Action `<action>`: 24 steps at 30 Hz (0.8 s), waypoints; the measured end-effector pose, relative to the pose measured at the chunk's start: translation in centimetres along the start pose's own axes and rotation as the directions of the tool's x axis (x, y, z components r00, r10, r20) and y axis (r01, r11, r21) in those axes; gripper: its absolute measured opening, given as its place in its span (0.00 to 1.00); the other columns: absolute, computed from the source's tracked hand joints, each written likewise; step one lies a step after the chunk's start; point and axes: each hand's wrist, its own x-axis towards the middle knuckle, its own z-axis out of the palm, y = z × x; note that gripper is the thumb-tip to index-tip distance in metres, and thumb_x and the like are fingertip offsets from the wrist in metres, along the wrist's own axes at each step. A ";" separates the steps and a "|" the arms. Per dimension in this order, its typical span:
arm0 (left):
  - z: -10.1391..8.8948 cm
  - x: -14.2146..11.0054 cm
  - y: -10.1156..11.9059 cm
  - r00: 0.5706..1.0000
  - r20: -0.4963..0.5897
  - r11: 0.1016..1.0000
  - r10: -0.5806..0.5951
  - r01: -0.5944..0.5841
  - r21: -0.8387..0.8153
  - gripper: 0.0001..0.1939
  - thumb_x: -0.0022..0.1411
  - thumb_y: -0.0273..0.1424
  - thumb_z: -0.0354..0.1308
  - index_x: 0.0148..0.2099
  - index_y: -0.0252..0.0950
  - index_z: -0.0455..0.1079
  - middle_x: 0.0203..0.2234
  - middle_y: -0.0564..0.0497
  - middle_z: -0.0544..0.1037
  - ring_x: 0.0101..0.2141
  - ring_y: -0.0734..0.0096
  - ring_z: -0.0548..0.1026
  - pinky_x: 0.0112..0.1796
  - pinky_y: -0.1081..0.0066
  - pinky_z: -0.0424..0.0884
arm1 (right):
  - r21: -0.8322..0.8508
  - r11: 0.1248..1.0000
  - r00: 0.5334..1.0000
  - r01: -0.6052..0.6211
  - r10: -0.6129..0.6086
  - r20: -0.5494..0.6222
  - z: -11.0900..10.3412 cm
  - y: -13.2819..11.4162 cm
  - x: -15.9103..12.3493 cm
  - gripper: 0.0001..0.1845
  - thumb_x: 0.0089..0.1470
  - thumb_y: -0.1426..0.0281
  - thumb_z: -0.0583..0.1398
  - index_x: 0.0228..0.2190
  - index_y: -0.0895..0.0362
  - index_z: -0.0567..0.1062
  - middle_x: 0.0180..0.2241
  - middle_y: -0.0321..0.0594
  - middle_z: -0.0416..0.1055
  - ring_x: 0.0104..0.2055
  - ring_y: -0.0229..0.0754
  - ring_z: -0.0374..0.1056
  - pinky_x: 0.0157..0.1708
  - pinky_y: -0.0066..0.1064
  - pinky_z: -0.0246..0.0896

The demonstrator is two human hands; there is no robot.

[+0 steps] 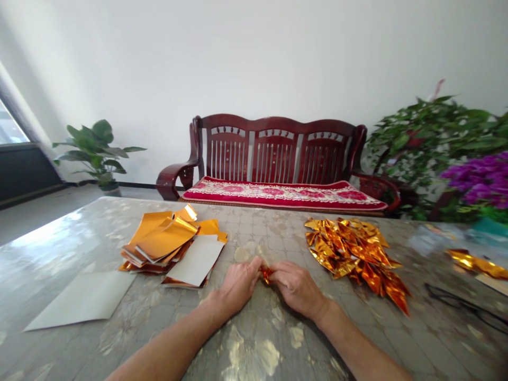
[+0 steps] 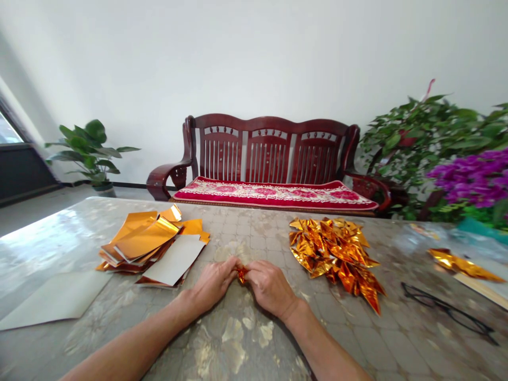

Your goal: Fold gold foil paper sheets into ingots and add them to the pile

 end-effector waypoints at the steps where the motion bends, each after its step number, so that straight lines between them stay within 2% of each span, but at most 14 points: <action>1: 0.0 0.0 -0.1 1.000 0.003 1.000 0.009 -0.009 0.012 0.08 0.69 0.28 0.46 0.45 0.39 0.65 0.31 0.52 0.78 0.33 0.67 0.78 0.30 0.72 0.60 | 0.003 1.000 1.000 0.002 -0.002 0.005 0.0 0.0 0.0 0.14 0.64 0.75 0.54 0.34 0.55 0.79 0.37 0.42 0.78 0.41 0.41 0.72 0.42 0.32 0.67; 8: 0.2 0.1 -0.2 0.996 0.021 0.995 0.092 -0.093 0.048 0.08 0.70 0.29 0.44 0.42 0.38 0.64 0.30 0.51 0.77 0.30 0.69 0.75 0.29 0.72 0.59 | 0.040 0.999 0.999 0.008 -0.009 0.033 -0.2 -0.1 0.1 0.15 0.64 0.76 0.52 0.34 0.56 0.79 0.36 0.42 0.78 0.39 0.40 0.73 0.41 0.31 0.67; 13: 0.2 0.0 -0.1 0.990 0.022 0.990 0.142 -0.141 -0.016 0.08 0.70 0.27 0.44 0.41 0.38 0.64 0.32 0.52 0.77 0.32 0.70 0.75 0.32 0.73 0.63 | 0.069 0.997 0.999 -0.020 0.018 0.031 0.0 -0.2 0.0 0.15 0.63 0.75 0.53 0.35 0.55 0.79 0.37 0.42 0.78 0.40 0.39 0.73 0.41 0.29 0.68; 18: 0.1 -0.1 -0.1 0.994 -0.017 0.985 0.107 -0.108 -0.133 0.08 0.71 0.29 0.45 0.43 0.40 0.66 0.35 0.53 0.79 0.36 0.70 0.77 0.34 0.74 0.65 | 0.087 0.991 0.995 -0.103 0.104 -0.001 0.2 0.0 -0.1 0.14 0.62 0.75 0.54 0.35 0.55 0.80 0.37 0.40 0.79 0.40 0.39 0.74 0.42 0.28 0.68; 24: 0.0 0.1 -0.1 0.999 0.002 0.994 0.038 -0.037 -0.100 0.09 0.70 0.34 0.50 0.39 0.40 0.69 0.31 0.54 0.78 0.32 0.71 0.76 0.32 0.76 0.64 | 0.092 0.963 0.963 -0.254 0.261 -0.071 0.5 0.1 -0.1 0.12 0.56 0.78 0.57 0.33 0.53 0.80 0.35 0.38 0.78 0.38 0.39 0.74 0.39 0.28 0.68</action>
